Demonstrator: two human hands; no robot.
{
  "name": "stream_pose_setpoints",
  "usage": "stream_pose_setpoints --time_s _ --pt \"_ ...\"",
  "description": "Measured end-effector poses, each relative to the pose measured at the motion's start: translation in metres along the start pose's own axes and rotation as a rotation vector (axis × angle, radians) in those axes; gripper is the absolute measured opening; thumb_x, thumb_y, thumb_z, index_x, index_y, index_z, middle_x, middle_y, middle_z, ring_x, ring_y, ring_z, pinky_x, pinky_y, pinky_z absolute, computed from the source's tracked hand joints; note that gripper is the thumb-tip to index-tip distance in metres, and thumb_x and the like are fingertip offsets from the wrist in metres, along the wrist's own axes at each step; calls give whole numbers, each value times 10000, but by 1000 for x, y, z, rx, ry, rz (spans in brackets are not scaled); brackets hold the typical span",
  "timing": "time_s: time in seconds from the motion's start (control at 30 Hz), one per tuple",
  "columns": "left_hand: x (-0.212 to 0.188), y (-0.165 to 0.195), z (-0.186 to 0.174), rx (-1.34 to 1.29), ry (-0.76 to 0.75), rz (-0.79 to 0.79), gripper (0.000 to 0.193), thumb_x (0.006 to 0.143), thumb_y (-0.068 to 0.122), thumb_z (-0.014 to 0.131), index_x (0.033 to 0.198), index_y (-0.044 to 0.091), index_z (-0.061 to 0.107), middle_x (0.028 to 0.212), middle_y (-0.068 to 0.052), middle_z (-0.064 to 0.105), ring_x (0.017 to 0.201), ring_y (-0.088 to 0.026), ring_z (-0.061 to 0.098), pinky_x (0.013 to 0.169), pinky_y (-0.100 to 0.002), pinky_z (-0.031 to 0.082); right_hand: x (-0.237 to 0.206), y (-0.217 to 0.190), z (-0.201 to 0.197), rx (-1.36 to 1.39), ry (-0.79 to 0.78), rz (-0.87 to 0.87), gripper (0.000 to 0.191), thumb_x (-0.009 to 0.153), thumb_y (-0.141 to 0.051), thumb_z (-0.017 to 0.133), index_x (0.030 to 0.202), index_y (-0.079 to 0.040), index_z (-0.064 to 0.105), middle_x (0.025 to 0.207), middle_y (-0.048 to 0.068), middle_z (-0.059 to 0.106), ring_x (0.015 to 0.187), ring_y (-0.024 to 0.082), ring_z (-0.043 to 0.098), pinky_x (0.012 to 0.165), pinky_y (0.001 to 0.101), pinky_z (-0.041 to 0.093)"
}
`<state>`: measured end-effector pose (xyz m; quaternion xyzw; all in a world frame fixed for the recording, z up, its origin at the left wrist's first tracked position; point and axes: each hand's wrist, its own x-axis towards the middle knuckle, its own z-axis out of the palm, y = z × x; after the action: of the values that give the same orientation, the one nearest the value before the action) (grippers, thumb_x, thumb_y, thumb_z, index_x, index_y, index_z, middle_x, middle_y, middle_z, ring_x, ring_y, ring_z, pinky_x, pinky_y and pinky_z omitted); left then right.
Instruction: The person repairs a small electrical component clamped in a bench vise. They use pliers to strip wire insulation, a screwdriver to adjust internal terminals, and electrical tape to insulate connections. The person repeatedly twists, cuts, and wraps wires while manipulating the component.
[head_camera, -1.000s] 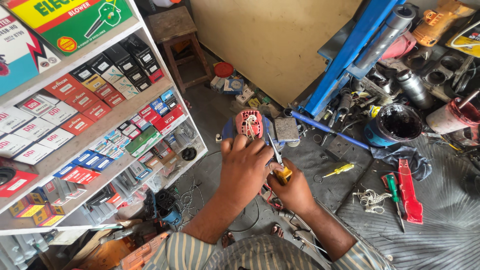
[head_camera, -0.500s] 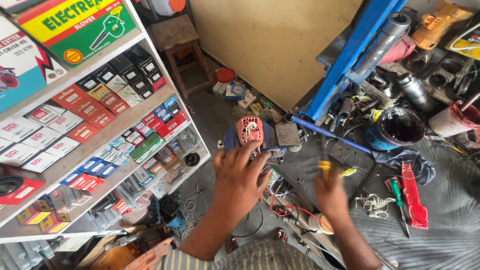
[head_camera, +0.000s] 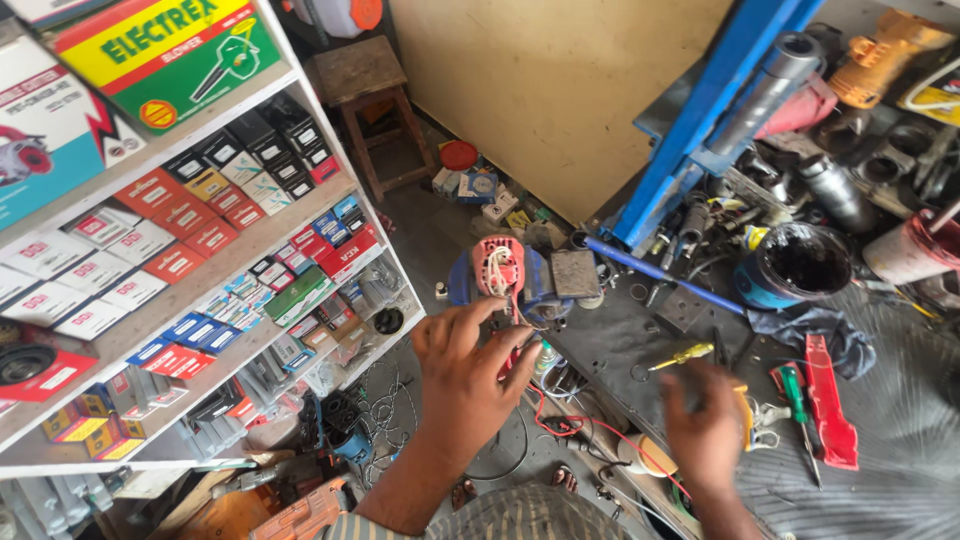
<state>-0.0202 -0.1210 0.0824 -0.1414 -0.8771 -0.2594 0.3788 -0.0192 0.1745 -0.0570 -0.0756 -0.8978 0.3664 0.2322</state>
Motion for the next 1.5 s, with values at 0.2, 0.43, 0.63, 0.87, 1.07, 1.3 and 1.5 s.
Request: stream_pose_setpoints --time_s 0.2,0.43,0.63,0.87,1.07,1.3,1.5 --pt "-4 6 -1 14 15 -49 182 820 254 827 963 173 750 1231 -28 653 1110 -263 595 986 -468 355 13 -98 39 959 -752 500 362 953 -248 667 1189 17 735 1008 59 753 872 125 644 784 306 526" --pt "-12 6 -4 -2 9 -46 162 822 239 813 949 161 752 1246 -46 649 1113 -271 593 989 -477 351 40 -135 49 1255 -1087 642 334 961 -260 690 1150 14 717 912 12 673 790 104 563 666 286 441" --pt "-19 9 -3 21 -14 -20 168 841 239 792 984 156 765 1267 -70 625 1114 -294 578 992 -508 344 48 -137 50 1241 -1170 641 344 949 -256 690 1156 18 705 944 37 691 777 97 562 626 255 406" --pt "-24 4 -1 46 -50 16 160 834 242 785 965 154 758 1284 -75 632 1146 -304 568 980 -513 341 49 -140 52 1325 -1202 757 251 963 -223 719 1085 -5 695 947 45 672 767 96 570 593 237 393" --pt "-24 3 1 66 -81 12 141 826 239 777 942 163 751 1277 -78 628 1165 -307 557 987 -524 332 46 -136 65 1301 -1174 791 156 964 -203 731 1000 -51 716 834 -3 630 676 69 499 559 224 369" --pt "-24 -1 3 120 -105 28 121 809 241 783 911 191 740 1278 -56 633 1173 -292 567 1004 -526 323 44 -152 61 1233 -1093 744 158 944 -223 735 974 -68 723 752 -43 586 621 52 450 521 221 341" --pt "-22 -9 8 46 -110 6 177 818 304 800 930 187 728 1293 -25 634 1174 -313 571 1039 -527 323 50 -140 31 861 -608 373 237 950 -243 727 1081 -46 737 801 -32 659 678 77 557 590 259 463"
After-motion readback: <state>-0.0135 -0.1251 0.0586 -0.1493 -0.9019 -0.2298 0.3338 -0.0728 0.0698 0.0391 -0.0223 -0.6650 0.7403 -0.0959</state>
